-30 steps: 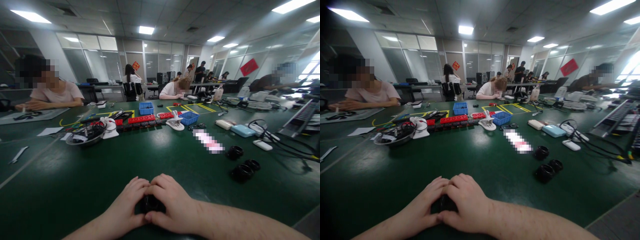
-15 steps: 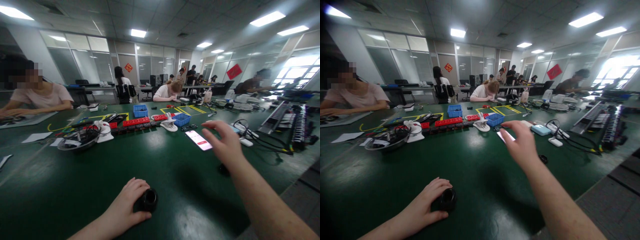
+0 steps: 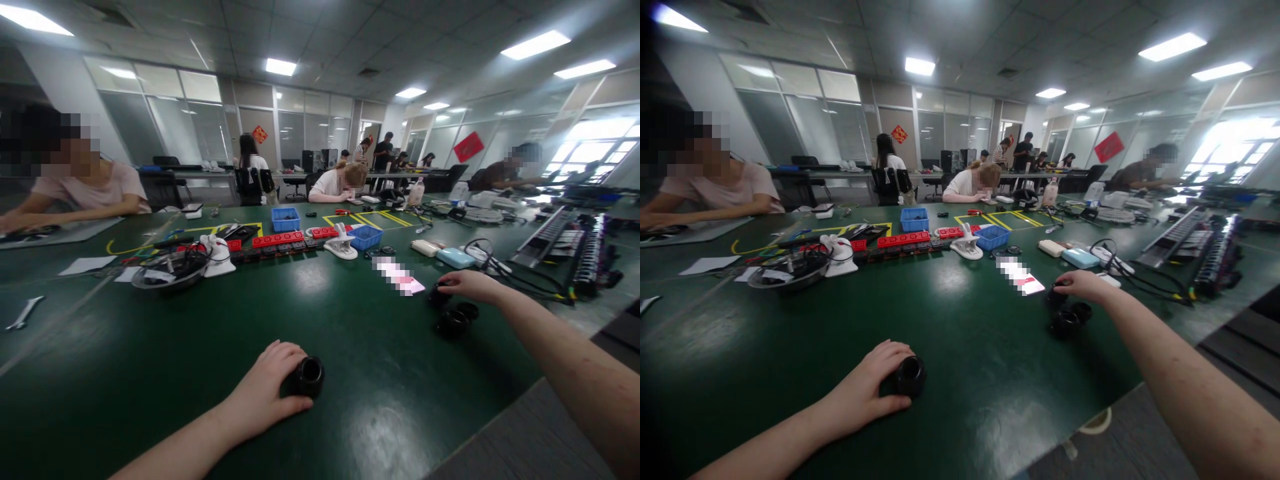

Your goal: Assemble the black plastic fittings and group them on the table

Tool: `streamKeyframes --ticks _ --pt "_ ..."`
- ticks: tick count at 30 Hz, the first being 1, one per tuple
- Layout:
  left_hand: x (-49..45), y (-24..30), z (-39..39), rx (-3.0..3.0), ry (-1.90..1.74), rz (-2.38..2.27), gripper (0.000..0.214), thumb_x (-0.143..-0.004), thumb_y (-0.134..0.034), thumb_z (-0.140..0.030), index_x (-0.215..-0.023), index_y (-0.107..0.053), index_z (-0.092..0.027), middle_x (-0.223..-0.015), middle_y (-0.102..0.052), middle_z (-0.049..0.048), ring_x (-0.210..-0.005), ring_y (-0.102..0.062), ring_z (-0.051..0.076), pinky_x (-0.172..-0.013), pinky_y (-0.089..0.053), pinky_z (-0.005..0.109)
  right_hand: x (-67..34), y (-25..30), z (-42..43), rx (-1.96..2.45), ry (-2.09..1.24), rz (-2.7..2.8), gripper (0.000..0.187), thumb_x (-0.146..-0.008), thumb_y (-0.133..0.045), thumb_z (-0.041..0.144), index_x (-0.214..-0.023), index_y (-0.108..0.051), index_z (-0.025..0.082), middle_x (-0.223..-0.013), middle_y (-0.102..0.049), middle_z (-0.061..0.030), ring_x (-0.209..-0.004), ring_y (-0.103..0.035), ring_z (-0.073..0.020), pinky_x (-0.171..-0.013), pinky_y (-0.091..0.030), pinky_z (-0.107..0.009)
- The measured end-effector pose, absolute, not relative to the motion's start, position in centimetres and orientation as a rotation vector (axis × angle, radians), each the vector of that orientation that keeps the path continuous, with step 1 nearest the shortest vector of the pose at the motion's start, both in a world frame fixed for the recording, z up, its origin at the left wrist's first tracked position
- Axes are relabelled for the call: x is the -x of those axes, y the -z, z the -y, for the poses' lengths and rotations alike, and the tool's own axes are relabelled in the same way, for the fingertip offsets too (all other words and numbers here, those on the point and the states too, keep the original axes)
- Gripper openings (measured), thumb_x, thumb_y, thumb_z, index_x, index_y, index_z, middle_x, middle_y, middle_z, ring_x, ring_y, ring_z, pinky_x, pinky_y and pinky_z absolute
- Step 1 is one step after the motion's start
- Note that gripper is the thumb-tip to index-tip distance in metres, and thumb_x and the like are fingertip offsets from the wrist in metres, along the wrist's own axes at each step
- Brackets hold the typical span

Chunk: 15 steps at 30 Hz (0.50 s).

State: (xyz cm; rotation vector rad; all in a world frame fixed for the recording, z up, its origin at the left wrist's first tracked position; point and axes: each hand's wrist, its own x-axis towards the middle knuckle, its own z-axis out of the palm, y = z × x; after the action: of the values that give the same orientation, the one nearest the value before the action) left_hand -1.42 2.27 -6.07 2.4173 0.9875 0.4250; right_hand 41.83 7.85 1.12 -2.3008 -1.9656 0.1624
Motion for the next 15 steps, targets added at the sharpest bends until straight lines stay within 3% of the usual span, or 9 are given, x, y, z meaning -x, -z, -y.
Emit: streamKeyframes --ticks 6,12,15 --pt "1.5 6.2 -2.3 -2.415 -0.415 -0.971 0.04 -0.072 -0.066 -0.04 -0.106 -0.055 -0.023 -0.111 -0.055 0.0052 -0.107 -0.048 0.026 -0.102 -0.024 0.051 -38.0 -0.5 -7.9 2.193 -0.377 2.187 0.035 -0.076 -0.054 0.036 -0.103 -0.064 0.016 -0.092 -0.067 -0.0092 -0.08 -0.062 -0.0209 -0.07 -0.045 -0.028" --pt "1.4 6.2 -2.2 -2.426 -0.427 -0.989 0.04 -0.072 -0.066 -0.041 -0.106 -0.056 -0.022 -0.11 -0.056 0.0058 -0.106 -0.048 0.026 -0.101 -0.025 0.05 -29.3 0.5 -9.1 1.976 -0.362 2.387 0.035 -0.081 -0.054 0.035 -0.11 -0.059 0.017 -0.097 -0.064 -0.0075 -0.089 -0.059 -0.0201 -0.077 -0.044 -0.029" --pt "1.4 6.3 -2.3 -2.432 -0.424 -0.992 0.04 -0.072 -0.066 -0.041 -0.106 -0.056 -0.022 -0.11 -0.056 0.0054 -0.106 -0.049 0.026 -0.101 -0.024 0.049 -25.0 1.1 -11.1 1.931 -0.363 2.433 0.032 -0.084 -0.054 0.034 -0.11 -0.055 0.016 -0.104 -0.06 -0.0069 -0.092 -0.057 -0.0185 -0.081 -0.045 -0.035"
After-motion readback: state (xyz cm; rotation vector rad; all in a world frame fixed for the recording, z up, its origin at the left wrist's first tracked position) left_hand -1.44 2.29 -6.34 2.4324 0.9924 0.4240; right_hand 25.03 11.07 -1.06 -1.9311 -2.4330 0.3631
